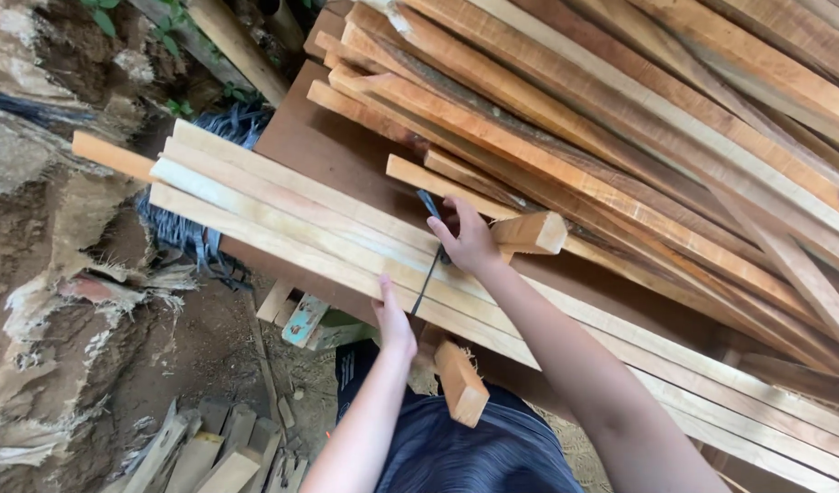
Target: The person arranges several thin wooden planks on a workbench and secures them into a bundle using a black plastic strap. They wrap the strap around the wood, pull it tight, and tie a knot to hold the pieces together.
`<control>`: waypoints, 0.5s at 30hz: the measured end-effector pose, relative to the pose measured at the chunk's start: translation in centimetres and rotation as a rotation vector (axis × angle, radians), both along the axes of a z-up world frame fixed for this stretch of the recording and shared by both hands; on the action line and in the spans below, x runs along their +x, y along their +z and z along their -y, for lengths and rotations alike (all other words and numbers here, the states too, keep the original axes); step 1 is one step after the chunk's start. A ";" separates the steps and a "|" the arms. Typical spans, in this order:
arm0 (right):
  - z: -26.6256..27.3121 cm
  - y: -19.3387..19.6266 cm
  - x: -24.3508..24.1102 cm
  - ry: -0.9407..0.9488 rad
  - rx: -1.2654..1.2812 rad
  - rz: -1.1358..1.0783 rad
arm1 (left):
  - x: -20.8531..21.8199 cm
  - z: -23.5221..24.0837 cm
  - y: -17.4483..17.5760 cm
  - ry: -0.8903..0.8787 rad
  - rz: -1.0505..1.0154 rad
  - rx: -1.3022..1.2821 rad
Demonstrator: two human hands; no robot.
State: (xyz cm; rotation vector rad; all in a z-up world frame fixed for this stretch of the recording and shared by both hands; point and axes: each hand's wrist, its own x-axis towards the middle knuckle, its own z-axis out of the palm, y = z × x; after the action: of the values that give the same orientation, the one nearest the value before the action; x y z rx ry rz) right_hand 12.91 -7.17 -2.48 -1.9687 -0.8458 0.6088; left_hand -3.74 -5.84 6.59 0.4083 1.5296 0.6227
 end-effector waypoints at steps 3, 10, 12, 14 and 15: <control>-0.4 2.6 -0.2 0.184 0.120 0.363 | -4.7 -2.0 -4.6 -0.198 0.010 0.067; -8.1 8.4 -5.5 0.548 -0.076 0.489 | -11.3 -11.7 -7.7 -0.324 -0.340 0.354; -10.9 8.7 -8.5 0.609 -0.024 0.465 | -12.9 -14.2 -7.7 -0.347 -0.381 0.440; -14.1 7.5 -11.7 0.667 0.060 0.466 | -14.6 -16.8 -8.6 -0.487 -0.468 0.429; -15.3 8.2 -13.4 0.666 0.060 0.464 | -15.5 -17.9 -8.6 -0.488 -0.470 0.430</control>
State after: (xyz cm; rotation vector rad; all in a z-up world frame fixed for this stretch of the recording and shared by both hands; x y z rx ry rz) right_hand -0.48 8.14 5.75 -1.7773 -1.8218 0.4821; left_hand -19.27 12.08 -2.04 1.2863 1.6410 0.4803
